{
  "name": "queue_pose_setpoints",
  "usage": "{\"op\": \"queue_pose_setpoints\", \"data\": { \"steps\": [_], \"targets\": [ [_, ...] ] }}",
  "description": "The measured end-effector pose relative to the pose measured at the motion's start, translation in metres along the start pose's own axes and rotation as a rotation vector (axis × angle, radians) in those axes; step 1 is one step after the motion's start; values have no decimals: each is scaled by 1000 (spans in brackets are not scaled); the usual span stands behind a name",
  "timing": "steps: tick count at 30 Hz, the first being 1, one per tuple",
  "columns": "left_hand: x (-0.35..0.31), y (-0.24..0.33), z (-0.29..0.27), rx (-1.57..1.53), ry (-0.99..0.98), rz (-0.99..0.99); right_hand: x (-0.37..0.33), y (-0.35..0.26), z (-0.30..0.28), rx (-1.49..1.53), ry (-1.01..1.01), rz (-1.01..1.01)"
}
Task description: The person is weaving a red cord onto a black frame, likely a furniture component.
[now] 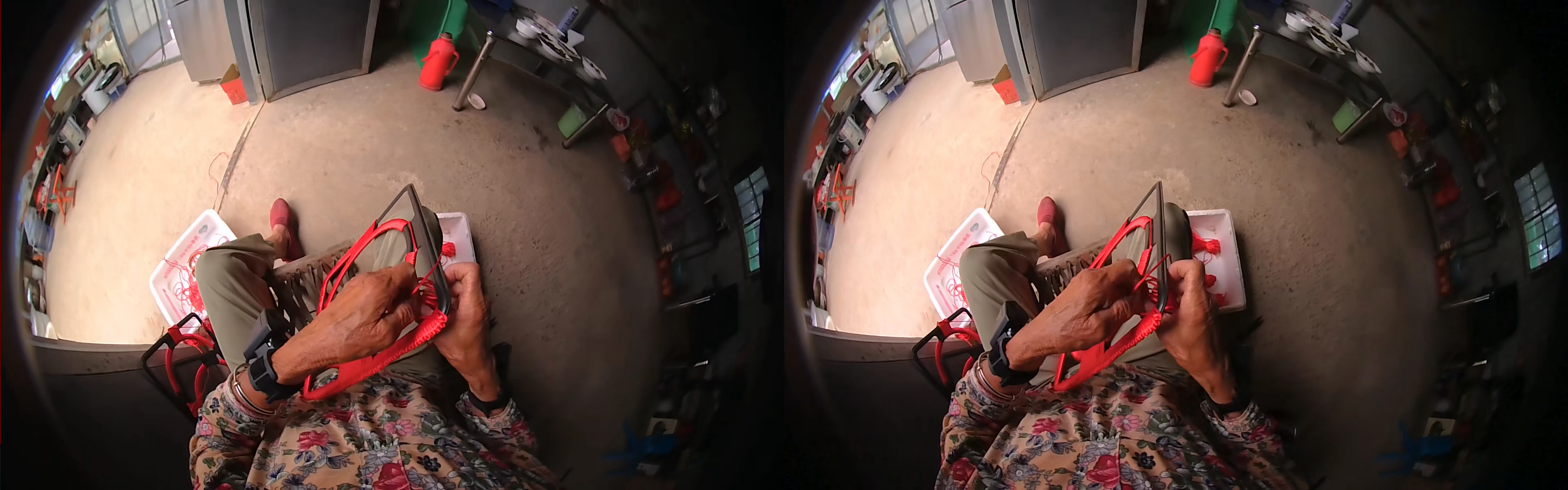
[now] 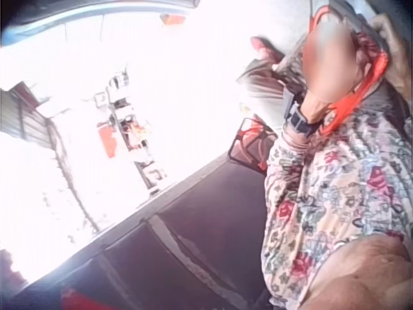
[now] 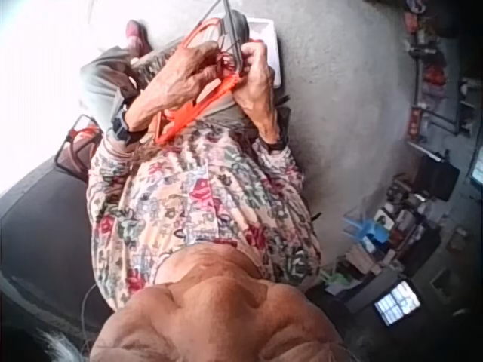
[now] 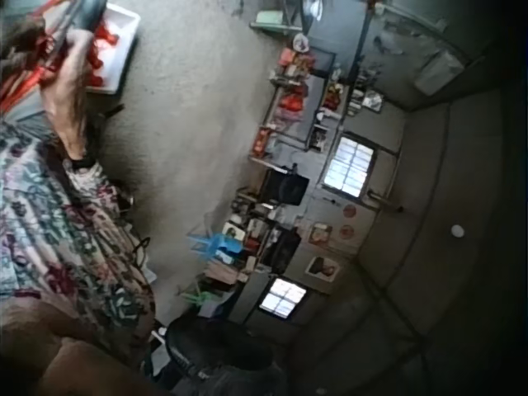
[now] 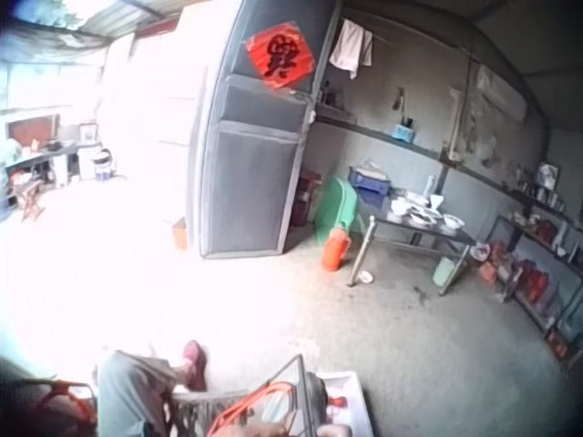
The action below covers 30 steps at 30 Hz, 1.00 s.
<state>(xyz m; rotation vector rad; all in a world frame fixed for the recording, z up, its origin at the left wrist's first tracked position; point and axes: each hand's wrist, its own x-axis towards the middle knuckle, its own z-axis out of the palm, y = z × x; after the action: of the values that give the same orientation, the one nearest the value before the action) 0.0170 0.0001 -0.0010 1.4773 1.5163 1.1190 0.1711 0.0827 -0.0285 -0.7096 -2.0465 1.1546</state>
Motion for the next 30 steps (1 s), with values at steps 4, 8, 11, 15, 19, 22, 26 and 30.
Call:
{"op": "queue_pose_setpoints", "data": {
  "steps": [4,8,11,15,19,22,26,30],
  "targets": [
    [-3,-3,-5,-8,-102,-94,-1,-2,-4,-106,-85,-27],
    [0,-6,-3,-506,-99,-192,-6,9,-1,-13,-86,-96],
    [-1,-9,1,-638,-99,-202,-6,8,-1,-8,-73,-102],
    [-5,-9,-5,-704,-47,-211,-7,7,-4,83,-121,-29],
    [-6,-17,-5,-754,34,-206,-2,-13,-31,-10,-187,-19],
    [-8,-17,-1,-956,75,-59,6,-39,-46,-224,-47,-50],
    [-5,-12,2,-960,168,15,22,-43,-52,-200,89,-196],
    [-7,-7,3,-985,136,63,35,-59,-56,-45,-101,-184]
  ]
}}
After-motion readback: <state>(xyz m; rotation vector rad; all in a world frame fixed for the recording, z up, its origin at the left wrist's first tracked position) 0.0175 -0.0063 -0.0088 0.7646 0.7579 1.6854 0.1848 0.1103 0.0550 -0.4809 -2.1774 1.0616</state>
